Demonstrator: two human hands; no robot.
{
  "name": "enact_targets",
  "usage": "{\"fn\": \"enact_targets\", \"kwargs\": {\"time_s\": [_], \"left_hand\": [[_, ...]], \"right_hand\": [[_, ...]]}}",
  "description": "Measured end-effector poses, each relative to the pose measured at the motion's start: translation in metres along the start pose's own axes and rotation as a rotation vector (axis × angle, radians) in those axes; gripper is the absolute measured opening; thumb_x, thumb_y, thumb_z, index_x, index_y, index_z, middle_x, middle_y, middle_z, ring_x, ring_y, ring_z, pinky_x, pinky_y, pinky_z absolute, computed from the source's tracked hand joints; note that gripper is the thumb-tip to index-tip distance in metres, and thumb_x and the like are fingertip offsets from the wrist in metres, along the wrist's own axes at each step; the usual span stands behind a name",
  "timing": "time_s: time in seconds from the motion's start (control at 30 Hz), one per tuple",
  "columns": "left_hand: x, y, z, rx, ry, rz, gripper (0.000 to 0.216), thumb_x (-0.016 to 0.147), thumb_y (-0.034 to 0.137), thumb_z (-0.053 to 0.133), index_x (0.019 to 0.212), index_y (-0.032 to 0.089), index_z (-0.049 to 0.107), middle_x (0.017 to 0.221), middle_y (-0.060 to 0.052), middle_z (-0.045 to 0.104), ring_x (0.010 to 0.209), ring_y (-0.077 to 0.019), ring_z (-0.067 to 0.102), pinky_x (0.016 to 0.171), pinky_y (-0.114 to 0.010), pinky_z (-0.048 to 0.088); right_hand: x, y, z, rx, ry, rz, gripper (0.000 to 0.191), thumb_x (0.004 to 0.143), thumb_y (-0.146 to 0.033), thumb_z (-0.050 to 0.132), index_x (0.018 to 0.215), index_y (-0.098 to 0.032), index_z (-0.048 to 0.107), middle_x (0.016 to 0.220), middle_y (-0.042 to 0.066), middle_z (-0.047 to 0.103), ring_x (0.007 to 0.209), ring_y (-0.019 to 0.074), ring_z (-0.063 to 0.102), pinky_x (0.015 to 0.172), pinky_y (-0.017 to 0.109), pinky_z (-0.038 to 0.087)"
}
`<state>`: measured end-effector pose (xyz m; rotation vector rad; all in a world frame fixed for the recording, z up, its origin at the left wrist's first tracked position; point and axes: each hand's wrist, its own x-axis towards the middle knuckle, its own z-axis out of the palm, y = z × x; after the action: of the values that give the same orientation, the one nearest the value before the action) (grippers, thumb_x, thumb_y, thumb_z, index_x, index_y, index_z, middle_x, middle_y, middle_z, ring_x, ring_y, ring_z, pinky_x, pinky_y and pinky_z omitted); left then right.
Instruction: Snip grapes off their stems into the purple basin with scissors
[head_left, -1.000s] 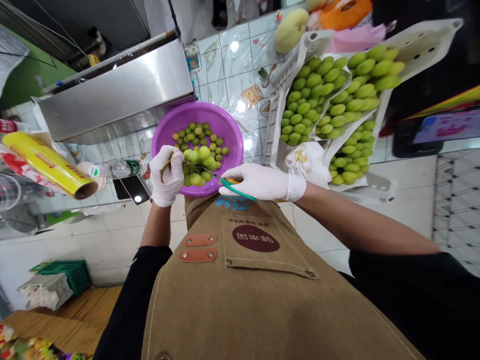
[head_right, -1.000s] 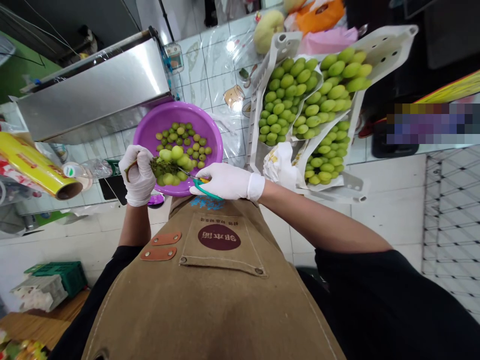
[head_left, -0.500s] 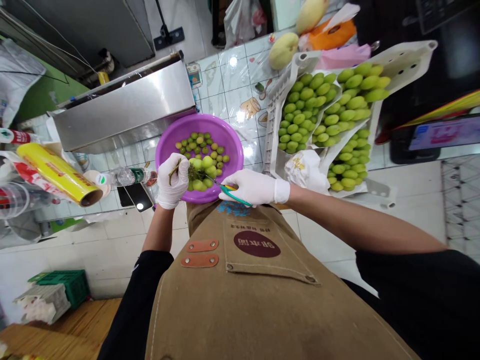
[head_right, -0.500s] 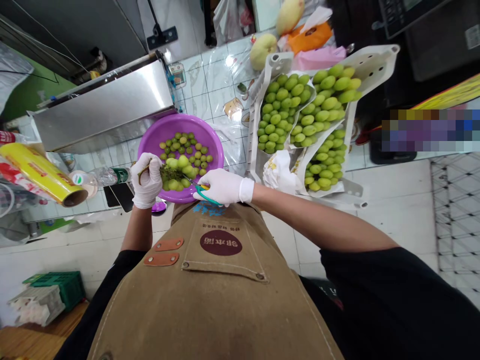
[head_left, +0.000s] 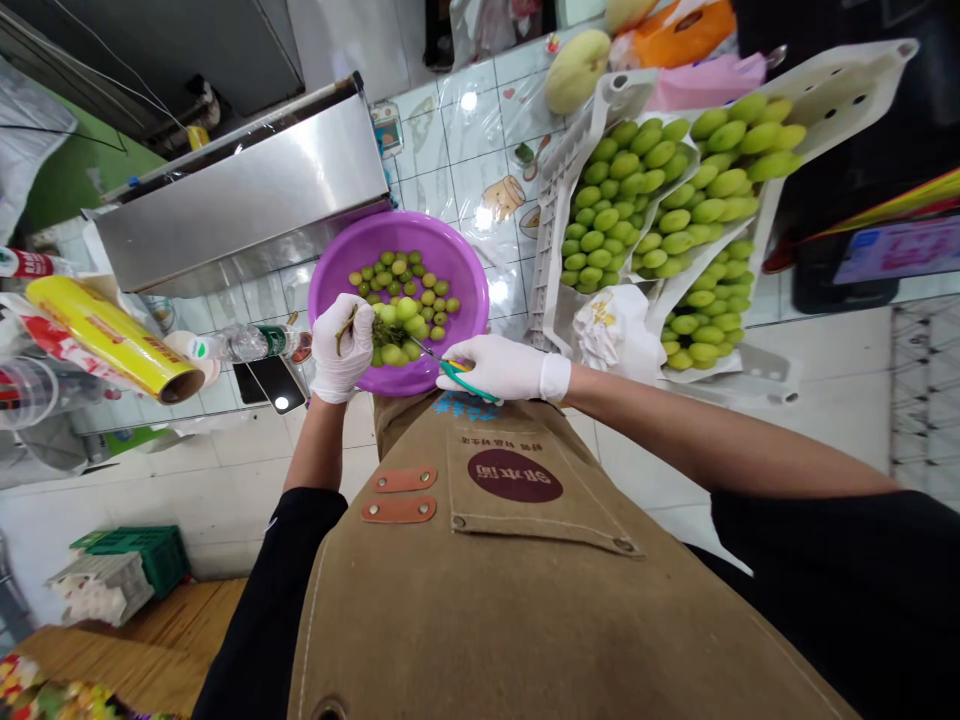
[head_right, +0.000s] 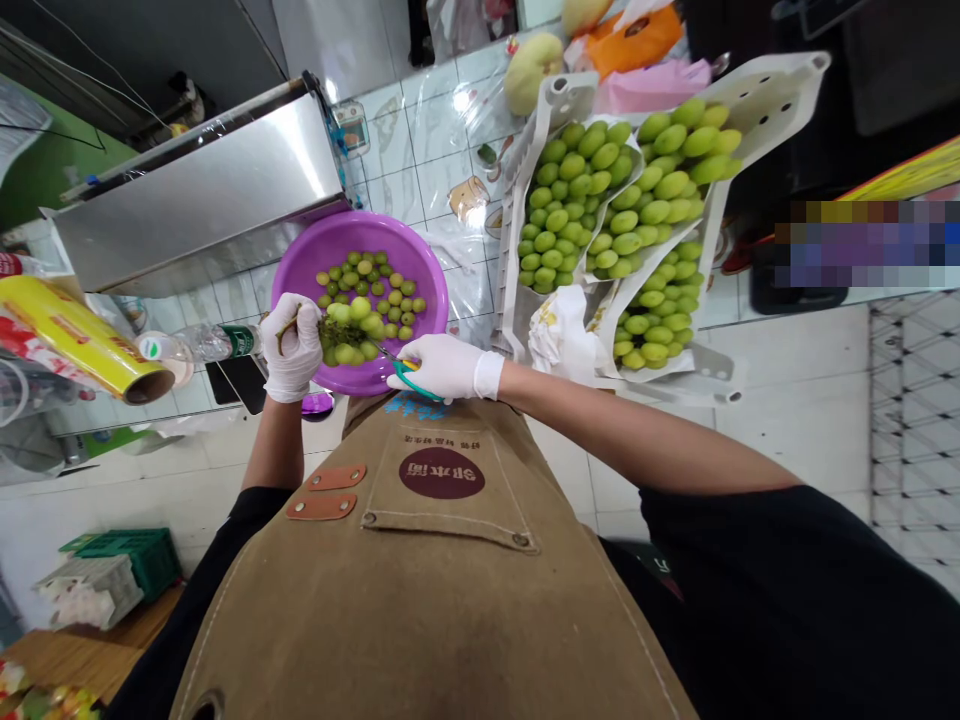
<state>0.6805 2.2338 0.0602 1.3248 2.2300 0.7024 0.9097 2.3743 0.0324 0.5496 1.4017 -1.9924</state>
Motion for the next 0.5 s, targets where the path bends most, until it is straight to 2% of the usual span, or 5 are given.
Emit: {"fn": "enact_targets", "kwargs": {"time_s": [0.13, 0.23, 0.3, 0.43, 0.5], "left_hand": [[0.001, -0.003, -0.003, 0.020, 0.055, -0.044, 0.052, 0.115, 0.061, 0.048, 0.081, 0.024, 0.056, 0.072, 0.001, 0.058, 0.066, -0.0143, 0.056, 0.066, -0.032, 0.045], [0.002, -0.003, -0.004, 0.034, 0.111, -0.042, 0.053, 0.116, 0.063, 0.047, 0.080, 0.024, 0.054, 0.072, 0.002, 0.056, 0.066, -0.0140, 0.055, 0.067, -0.032, 0.045], [0.002, -0.002, -0.005, 0.030, 0.144, -0.048, 0.054, 0.116, 0.063, 0.047, 0.080, 0.023, 0.054, 0.074, 0.002, 0.055, 0.068, -0.0141, 0.055, 0.069, -0.032, 0.046], [0.001, -0.002, -0.005, 0.054, 0.161, -0.066, 0.056, 0.116, 0.064, 0.046, 0.079, 0.023, 0.055, 0.075, 0.001, 0.054, 0.070, -0.0144, 0.055, 0.070, -0.033, 0.046], [0.002, -0.004, -0.005, 0.076, 0.160, -0.065, 0.057, 0.116, 0.064, 0.045, 0.079, 0.023, 0.056, 0.075, 0.001, 0.054, 0.069, -0.0145, 0.055, 0.070, -0.033, 0.046]], "right_hand": [[-0.005, 0.003, -0.006, 0.023, -0.026, -0.015, 0.043, 0.094, -0.057, 0.077, 0.079, -0.022, 0.055, 0.065, -0.002, 0.057, 0.057, 0.0132, 0.050, 0.059, 0.029, 0.039], [-0.010, -0.001, -0.008, 0.146, -0.095, -0.028, 0.050, 0.095, -0.068, 0.072, 0.082, -0.023, 0.053, 0.067, -0.003, 0.054, 0.056, 0.0137, 0.050, 0.058, 0.030, 0.040], [-0.012, -0.007, -0.007, 0.135, -0.082, -0.055, 0.050, 0.097, -0.068, 0.070, 0.083, -0.023, 0.054, 0.069, -0.002, 0.056, 0.059, 0.0143, 0.050, 0.061, 0.031, 0.040], [-0.015, -0.021, -0.002, -0.290, 0.078, -0.063, 0.033, 0.101, -0.052, 0.068, 0.098, -0.020, 0.068, 0.084, 0.007, 0.071, 0.074, 0.0209, 0.059, 0.070, 0.034, 0.036], [-0.018, -0.026, -0.002, -0.500, 0.075, -0.018, 0.034, 0.104, -0.049, 0.065, 0.112, -0.017, 0.073, 0.095, 0.014, 0.077, 0.082, 0.0270, 0.065, 0.070, 0.036, 0.033]]}}
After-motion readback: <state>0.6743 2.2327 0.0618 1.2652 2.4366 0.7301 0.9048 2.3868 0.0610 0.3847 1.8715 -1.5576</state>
